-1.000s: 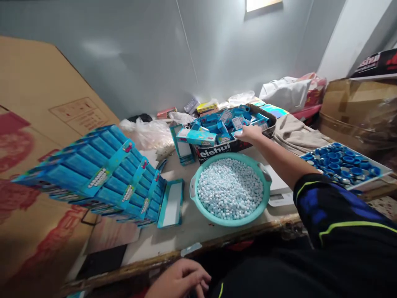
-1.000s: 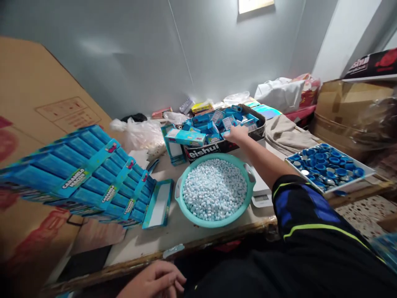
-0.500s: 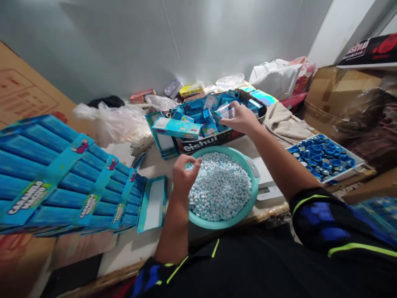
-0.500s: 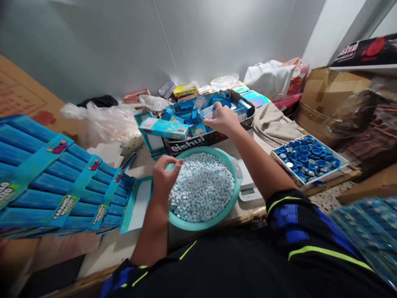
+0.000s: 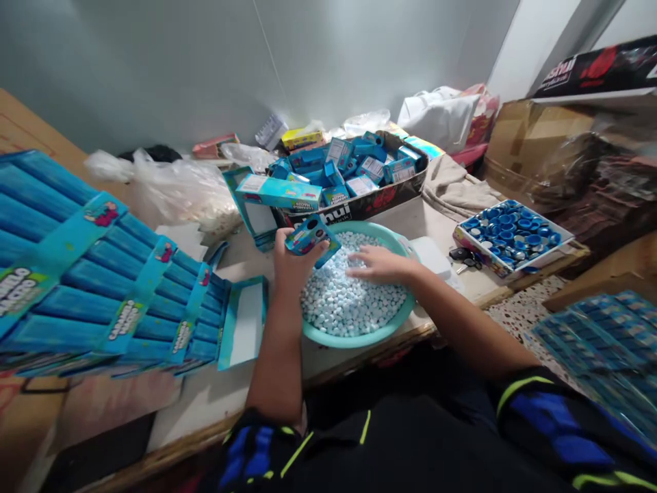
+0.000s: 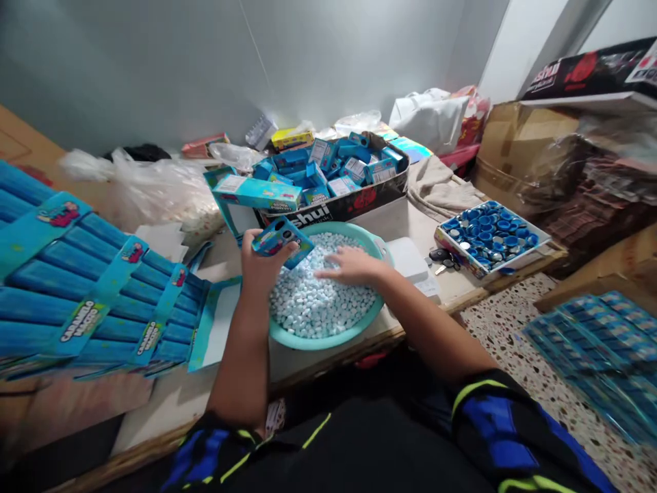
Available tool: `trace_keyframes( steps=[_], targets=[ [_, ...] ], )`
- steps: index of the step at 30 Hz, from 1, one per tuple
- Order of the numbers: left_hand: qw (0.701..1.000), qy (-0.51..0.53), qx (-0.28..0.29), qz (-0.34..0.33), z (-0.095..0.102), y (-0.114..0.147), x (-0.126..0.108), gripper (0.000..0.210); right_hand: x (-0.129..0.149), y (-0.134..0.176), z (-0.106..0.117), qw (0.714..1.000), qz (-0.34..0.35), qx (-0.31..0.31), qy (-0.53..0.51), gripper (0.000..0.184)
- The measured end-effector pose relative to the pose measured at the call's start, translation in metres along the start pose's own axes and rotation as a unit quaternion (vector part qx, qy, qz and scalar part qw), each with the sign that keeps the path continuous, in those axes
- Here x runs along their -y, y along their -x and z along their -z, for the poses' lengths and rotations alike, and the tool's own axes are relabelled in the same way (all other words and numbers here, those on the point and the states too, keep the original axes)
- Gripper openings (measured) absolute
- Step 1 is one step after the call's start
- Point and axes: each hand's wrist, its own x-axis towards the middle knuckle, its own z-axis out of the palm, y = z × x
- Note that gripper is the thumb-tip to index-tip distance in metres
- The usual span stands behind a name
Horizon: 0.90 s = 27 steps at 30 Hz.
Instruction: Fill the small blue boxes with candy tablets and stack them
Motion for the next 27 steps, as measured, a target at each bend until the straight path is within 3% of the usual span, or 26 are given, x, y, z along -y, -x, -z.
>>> trace_keyframes(
  steps=[2, 5, 10, 16, 21, 24, 27],
  targets=[
    [0.999, 0.034, 0.021, 0.017, -0.001, -0.002, 0.002, 0.062, -0.002, 0.009, -0.005, 0.997, 0.023, 0.024, 0.073, 0.09],
    [0.996, 0.05, 0.067, 0.016, -0.003, -0.004, 0.006, 0.061, 0.001, 0.017, -0.008, 0.993, 0.08, 0.038, 0.077, 0.104],
    [0.991, 0.042, 0.121, 0.038, -0.003, -0.007, 0.016, 0.061, 0.007, 0.012, -0.004, 0.991, 0.106, 0.066, 0.057, 0.106],
    [0.992, 0.078, 0.091, -0.038, -0.016, -0.007, -0.006, 0.063, 0.012, -0.006, -0.011, 0.997, 0.066, 0.046, 0.022, 0.077],
    [0.987, 0.112, -0.028, -0.109, -0.043, -0.038, -0.047, 0.049, 0.014, -0.005, -0.015, 0.997, 0.059, 0.002, 0.046, 0.057],
    [0.993, 0.101, 0.017, -0.066, -0.061, -0.06, -0.06, 0.04, 0.014, 0.0, -0.013, 0.995, 0.078, -0.035, 0.042, 0.041],
    [0.995, 0.05, 0.082, -0.028, -0.073, -0.066, -0.052, 0.046, 0.013, 0.006, -0.009, 0.994, 0.076, -0.067, 0.037, 0.03]
  ],
)
